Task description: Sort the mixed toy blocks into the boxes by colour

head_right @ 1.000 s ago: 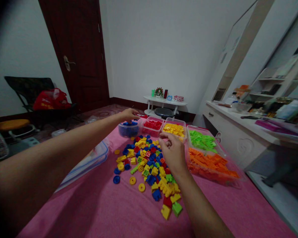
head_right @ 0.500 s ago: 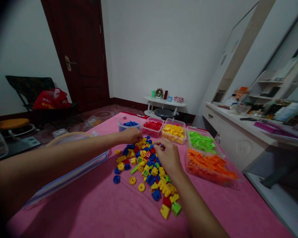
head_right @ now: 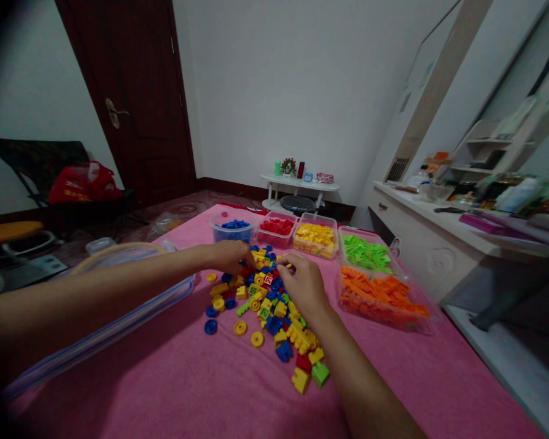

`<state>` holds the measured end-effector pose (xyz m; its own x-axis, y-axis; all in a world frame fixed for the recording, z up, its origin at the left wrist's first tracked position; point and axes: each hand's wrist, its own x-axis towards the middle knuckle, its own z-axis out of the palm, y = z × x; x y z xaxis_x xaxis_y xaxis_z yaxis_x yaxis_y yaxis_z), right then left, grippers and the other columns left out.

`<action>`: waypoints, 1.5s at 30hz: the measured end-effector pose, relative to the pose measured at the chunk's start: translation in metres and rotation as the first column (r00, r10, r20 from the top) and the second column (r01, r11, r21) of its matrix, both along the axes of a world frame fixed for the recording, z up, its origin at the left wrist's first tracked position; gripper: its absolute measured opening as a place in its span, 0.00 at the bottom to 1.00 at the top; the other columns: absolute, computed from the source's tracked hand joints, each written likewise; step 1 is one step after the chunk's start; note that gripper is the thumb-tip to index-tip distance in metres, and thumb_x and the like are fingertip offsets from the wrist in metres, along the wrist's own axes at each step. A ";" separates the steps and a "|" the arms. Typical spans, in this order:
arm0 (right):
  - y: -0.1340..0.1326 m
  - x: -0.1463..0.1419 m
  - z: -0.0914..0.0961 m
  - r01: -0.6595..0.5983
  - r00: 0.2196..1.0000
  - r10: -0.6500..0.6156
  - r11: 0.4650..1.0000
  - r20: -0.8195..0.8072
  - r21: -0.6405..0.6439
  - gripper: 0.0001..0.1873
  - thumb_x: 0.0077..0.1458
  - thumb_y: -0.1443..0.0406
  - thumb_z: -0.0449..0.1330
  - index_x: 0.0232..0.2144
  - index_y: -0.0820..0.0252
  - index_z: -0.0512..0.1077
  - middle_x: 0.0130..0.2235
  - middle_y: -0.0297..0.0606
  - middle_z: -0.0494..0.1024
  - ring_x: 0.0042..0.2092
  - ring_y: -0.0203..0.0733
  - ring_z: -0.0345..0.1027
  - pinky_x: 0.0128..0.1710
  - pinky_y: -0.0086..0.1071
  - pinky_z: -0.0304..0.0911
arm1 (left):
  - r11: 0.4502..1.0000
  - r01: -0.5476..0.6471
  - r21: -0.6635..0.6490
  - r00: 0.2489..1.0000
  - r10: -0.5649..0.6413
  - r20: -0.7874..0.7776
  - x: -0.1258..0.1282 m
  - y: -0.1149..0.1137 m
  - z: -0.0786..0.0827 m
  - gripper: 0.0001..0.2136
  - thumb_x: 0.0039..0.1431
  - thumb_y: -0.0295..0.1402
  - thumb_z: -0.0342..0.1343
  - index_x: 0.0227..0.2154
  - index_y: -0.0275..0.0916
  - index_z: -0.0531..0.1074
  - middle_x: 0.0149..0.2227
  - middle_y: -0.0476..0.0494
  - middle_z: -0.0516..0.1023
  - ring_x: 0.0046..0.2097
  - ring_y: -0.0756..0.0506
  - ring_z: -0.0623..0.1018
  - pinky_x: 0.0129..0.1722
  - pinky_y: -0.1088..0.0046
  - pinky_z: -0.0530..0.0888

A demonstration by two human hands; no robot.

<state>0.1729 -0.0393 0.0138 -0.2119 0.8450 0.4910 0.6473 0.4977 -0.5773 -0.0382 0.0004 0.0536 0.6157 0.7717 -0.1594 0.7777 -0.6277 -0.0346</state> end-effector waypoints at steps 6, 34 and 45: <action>0.007 0.005 -0.019 -0.155 0.959 0.145 0.988 0.243 0.021 0.22 0.48 0.73 0.56 0.47 0.60 0.73 0.52 0.43 0.71 0.54 0.46 0.61 0.55 0.41 0.55 | 0.992 0.047 0.121 0.996 -0.038 -0.078 0.008 -0.010 -0.010 0.16 0.45 0.25 0.53 0.38 0.44 0.78 0.37 0.40 0.79 0.37 0.42 0.76 0.30 0.73 0.69; -0.006 -0.006 0.019 0.020 0.983 -0.003 0.996 -0.186 0.089 0.14 0.45 0.68 0.57 0.37 0.61 0.75 0.36 0.39 0.76 0.30 0.35 0.65 0.30 0.29 0.62 | 0.708 0.070 -0.702 0.448 0.607 0.657 0.013 -0.024 -0.005 0.19 0.50 0.25 0.49 0.47 0.37 0.66 0.38 0.43 0.75 0.31 0.52 0.75 0.25 0.82 0.67; -0.015 -0.016 0.029 -0.095 0.925 0.104 0.995 -0.365 0.044 0.14 0.46 0.66 0.59 0.38 0.61 0.74 0.39 0.41 0.77 0.34 0.38 0.70 0.36 0.33 0.67 | 0.306 0.496 -0.813 0.084 0.915 0.395 0.026 -0.035 -0.013 0.12 0.56 0.37 0.52 0.41 0.36 0.68 0.33 0.44 0.75 0.29 0.53 0.75 0.22 0.84 0.68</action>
<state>0.1573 -0.0546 0.0424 -0.0955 0.8155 0.5708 0.3394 0.5657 -0.7515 -0.0124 -0.0350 0.0410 0.5722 0.7570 -0.3154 -0.2163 0.5103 0.8324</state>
